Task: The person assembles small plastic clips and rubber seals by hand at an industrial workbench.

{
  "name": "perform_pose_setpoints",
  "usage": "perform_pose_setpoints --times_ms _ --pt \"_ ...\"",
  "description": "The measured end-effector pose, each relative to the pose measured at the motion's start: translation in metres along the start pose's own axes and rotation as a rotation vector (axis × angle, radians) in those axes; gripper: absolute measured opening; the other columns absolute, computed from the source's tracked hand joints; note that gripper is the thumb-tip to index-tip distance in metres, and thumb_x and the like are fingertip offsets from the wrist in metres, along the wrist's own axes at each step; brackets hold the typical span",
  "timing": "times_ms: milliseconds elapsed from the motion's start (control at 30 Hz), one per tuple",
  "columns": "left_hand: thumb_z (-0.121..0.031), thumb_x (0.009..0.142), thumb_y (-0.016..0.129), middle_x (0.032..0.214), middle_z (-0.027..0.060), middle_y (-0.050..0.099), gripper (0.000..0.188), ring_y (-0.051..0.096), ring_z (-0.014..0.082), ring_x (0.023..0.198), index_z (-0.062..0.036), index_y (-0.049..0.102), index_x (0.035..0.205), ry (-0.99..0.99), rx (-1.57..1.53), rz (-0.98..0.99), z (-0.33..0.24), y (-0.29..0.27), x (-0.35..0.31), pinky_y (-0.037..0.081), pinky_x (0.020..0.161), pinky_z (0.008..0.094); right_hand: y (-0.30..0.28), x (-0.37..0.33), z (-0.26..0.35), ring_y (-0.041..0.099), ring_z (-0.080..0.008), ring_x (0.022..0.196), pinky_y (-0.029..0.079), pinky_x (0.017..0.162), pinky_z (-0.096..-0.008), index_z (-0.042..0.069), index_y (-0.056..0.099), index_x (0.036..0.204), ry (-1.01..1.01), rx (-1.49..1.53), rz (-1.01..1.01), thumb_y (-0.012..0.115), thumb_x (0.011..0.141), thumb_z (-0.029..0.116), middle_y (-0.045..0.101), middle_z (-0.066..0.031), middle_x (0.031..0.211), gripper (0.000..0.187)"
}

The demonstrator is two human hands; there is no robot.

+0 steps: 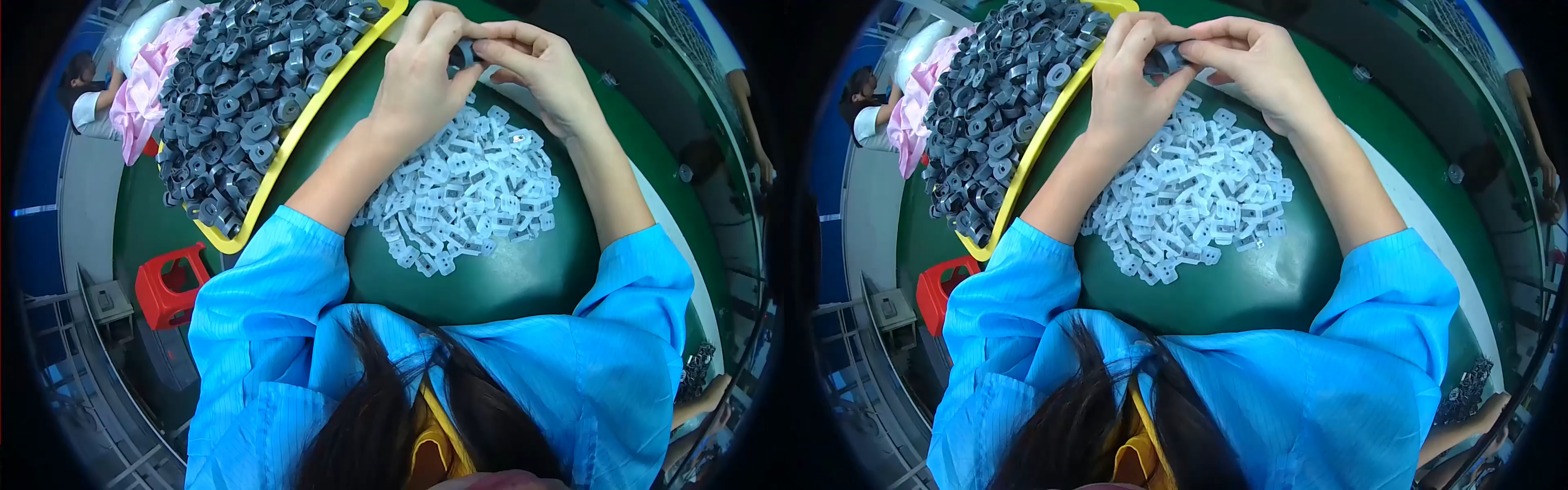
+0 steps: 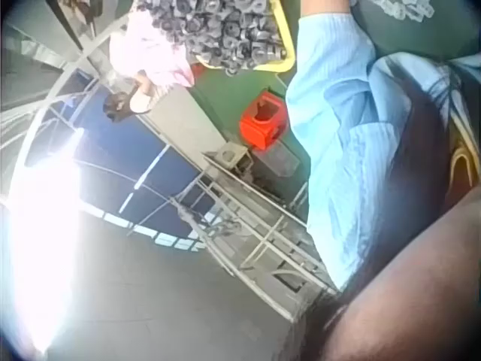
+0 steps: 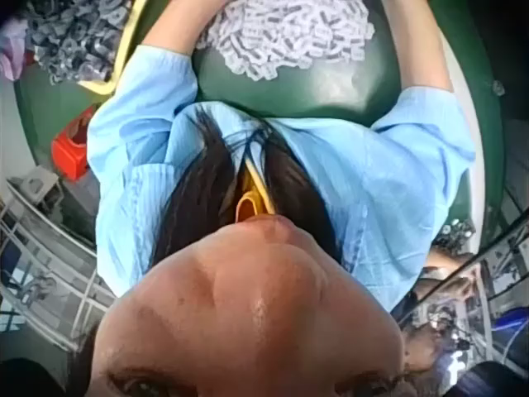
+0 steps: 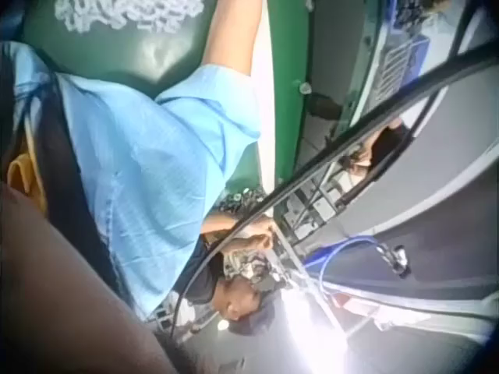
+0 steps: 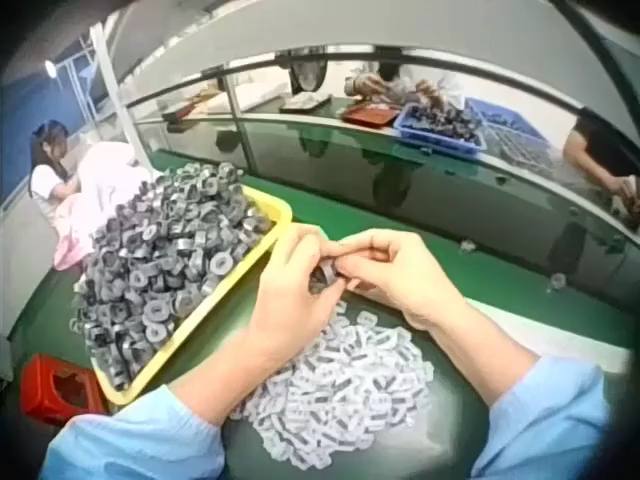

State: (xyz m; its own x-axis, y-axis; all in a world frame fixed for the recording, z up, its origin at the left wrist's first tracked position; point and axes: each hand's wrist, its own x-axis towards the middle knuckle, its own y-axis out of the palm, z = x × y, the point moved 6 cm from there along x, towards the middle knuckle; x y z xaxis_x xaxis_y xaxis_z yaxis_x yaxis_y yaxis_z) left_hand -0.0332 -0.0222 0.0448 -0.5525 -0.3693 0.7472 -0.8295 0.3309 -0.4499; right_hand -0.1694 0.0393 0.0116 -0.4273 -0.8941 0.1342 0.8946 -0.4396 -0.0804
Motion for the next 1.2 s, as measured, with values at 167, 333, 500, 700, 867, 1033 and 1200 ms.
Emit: perform_pose_setpoints --times_ms 167,333,500,700,867,1033,1200 --pt "0.001 0.069 0.074 0.094 0.0154 0.058 0.033 0.059 0.0323 0.087 -0.0003 0.059 0.099 0.368 -0.171 -0.052 0.003 0.002 -0.002 0.049 0.075 0.0369 -0.003 0.002 -0.007 0.063 -0.0071 0.081 0.049 0.07 -0.0198 0.005 0.07 0.097 0.061 0.057 0.14 0.068 0.089 0.016 0.067 -0.0005 0.086 0.014" --pt "-0.002 0.081 0.074 0.113 0.0077 0.06 0.044 0.061 0.0149 0.102 0.0011 0.053 0.12 -0.202 -0.456 0.336 0.038 0.019 -0.008 0.051 0.088 0.026 -0.009 -0.003 -0.003 0.064 -0.0107 0.075 0.053 0.072 -0.0223 -0.002 0.065 0.103 0.204 0.173 0.202 0.073 0.08 0.008 0.066 -0.0063 0.089 0.027" --pt "-0.002 0.083 0.073 0.107 0.0099 0.062 0.041 0.063 0.0138 0.098 0.0028 0.053 0.118 -0.385 -0.575 0.244 0.05 0.014 -0.011 0.052 0.086 0.0263 -0.006 -0.001 -0.005 0.064 -0.0118 0.074 0.052 0.07 -0.0222 -0.001 0.066 0.099 0.012 0.018 0.076 0.074 0.078 0.012 0.066 -0.0064 0.083 0.025" --pt "-0.012 0.092 0.062 0.092 0.007 0.062 0.014 0.062 0.0175 0.083 -0.0034 0.06 0.103 -0.847 -1.088 0.16 0.064 0.026 -0.019 0.05 0.073 0.0275 -0.003 0.002 0.006 0.059 -0.008 0.077 0.051 0.071 -0.0221 -0.002 0.061 0.1 -0.111 -0.139 -0.047 0.068 0.08 0.001 0.063 -0.0049 0.088 0.021" --pt "-0.015 0.098 0.054 0.093 0.0045 0.062 0.02 0.061 0.0135 0.082 -0.0034 0.054 0.114 -0.808 -1.096 0.16 0.056 0.018 -0.016 0.05 0.072 0.0251 0.007 -0.001 0.009 0.056 -0.008 0.072 0.048 0.067 -0.0211 0.0 0.058 0.1 0.075 -0.02 0.016 0.066 0.081 -0.002 0.059 -0.0024 0.084 0.021" --pt "-0.014 0.097 0.056 0.093 0.0038 0.061 0.024 0.062 0.0138 0.08 -0.004 0.052 0.118 -0.922 -1.075 0.178 0.063 0.018 -0.018 0.05 0.068 0.0231 -0.028 0.013 -0.012 0.058 -0.0099 0.07 0.048 0.066 -0.0211 0.001 0.058 0.101 0.112 0.11 0.012 0.068 0.08 0.0 0.061 -0.0028 0.08 0.023" --pt "-0.002 0.087 0.066 0.093 0.0047 0.063 0.032 0.061 0.0111 0.079 -0.0029 0.054 0.117 -0.913 -1.125 0.213 0.077 0.015 -0.018 0.049 0.07 0.0195 -0.109 0.037 -0.063 0.053 -0.0109 0.082 0.045 0.076 -0.0264 0.006 0.059 0.117 0.13 -0.531 -0.153 0.071 0.079 0.026 0.062 -0.0002 0.095 0.045"
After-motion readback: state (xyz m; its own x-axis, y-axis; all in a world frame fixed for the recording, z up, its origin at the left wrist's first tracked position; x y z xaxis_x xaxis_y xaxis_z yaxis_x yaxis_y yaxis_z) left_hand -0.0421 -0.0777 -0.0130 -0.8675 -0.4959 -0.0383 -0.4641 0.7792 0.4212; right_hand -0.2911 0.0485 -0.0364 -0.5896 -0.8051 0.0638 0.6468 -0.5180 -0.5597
